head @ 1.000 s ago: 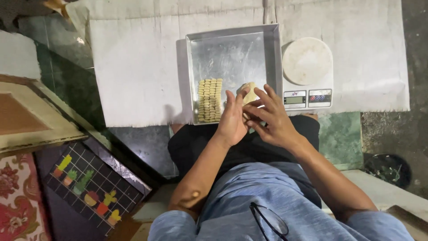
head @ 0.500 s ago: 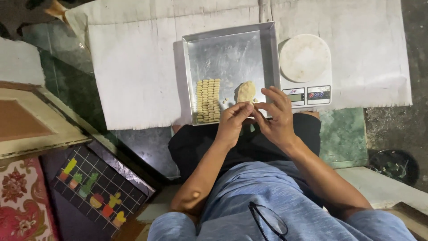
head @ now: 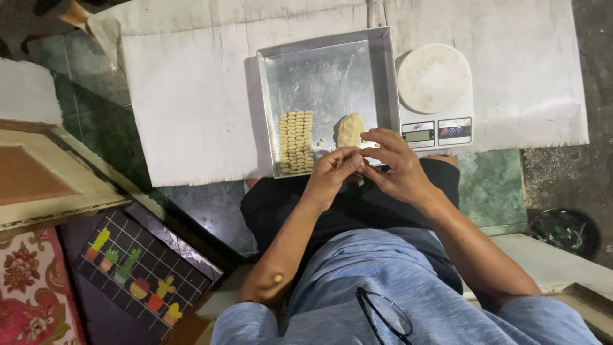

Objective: Shaping small pieces of dough into cylinders and placing them in a tray, and weighing dough on a scale.

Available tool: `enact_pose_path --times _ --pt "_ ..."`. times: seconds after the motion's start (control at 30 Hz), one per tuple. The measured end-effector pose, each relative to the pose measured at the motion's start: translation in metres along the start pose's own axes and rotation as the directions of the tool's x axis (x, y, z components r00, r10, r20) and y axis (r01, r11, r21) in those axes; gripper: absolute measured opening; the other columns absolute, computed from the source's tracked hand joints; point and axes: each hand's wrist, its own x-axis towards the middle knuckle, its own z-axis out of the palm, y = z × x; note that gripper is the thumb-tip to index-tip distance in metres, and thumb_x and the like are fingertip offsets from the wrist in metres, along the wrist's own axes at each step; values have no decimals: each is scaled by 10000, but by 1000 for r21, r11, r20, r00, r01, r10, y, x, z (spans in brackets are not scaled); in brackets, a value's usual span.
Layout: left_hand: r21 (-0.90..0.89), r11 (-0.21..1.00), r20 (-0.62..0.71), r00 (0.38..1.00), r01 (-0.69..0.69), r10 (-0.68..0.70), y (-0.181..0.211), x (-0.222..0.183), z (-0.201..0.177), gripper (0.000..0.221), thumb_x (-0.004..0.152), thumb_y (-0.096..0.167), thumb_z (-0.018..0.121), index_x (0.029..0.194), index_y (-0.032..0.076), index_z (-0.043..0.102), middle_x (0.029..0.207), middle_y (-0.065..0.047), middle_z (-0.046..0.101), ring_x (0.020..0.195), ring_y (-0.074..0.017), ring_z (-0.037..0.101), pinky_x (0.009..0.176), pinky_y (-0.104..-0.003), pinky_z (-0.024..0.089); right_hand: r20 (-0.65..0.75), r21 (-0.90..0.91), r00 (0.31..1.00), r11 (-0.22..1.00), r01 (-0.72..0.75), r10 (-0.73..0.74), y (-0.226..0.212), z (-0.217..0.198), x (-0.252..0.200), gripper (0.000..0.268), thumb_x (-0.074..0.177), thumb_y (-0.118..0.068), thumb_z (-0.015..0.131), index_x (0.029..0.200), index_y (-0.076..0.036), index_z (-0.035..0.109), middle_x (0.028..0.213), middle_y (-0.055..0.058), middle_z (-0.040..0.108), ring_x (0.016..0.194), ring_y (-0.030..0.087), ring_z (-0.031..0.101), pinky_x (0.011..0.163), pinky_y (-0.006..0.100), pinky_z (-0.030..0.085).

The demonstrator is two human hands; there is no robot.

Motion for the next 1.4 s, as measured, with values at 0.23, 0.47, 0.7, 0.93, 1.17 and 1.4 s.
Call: enact_pose_path --times 0.23,0.47,0.7,0.93,1.17,1.4 --pt "8 999 -46 998 -47 47 -7 4 -2 404 872 104 847 1217 42 647 888 -80 720 792 -121 709 714 -271 638 12 2 1000 1000 28 -28 -2 2 4 292 792 -42 870 1072 -42 785 1237 215 686 1225 432 614 951 521 545" --pt "47 996 33 996 -82 80 -3 -3 -4 499 945 94 769 1397 61 560 965 -94 732 906 -103 681 858 -271 593 25 36 999 999 -26 25 -6 2 6 243 798 -42 865 1027 -36 783 1239 196 694 1226 411 620 935 515 558" --pt "68 993 113 989 -98 90 6 -1 -6 527 1008 78 690 1487 61 468 974 -156 737 900 -178 705 863 -336 581 29 9 999 1000 -19 19 -3 3 6 256 770 -19 876 1006 -48 782 1226 184 704 1187 409 647 946 505 550" --pt "275 955 201 978 -106 51 12 1 -22 614 967 -2 689 1511 82 418 976 -159 743 918 -207 713 886 -369 590 110 -16 994 1000 1 1 -3 -2 6 322 787 -45 859 1088 -13 746 1228 231 691 1137 481 652 917 562 542" --pt "574 819 166 977 18 -137 21 -8 -26 630 959 83 696 1516 142 409 992 -107 753 910 -194 696 839 -340 563 201 -41 979 999 -16 24 5 6 -13 186 792 12 803 957 -66 765 1158 160 717 1101 418 676 851 502 545" --pt "671 740 106 983 40 -149 8 -8 -33 521 993 132 632 1486 187 472 1013 -91 765 944 -219 708 825 -360 577 217 -62 972 995 -81 92 6 13 -22 190 822 -14 790 1004 -63 767 1080 148 726 1016 366 705 808 431 547"
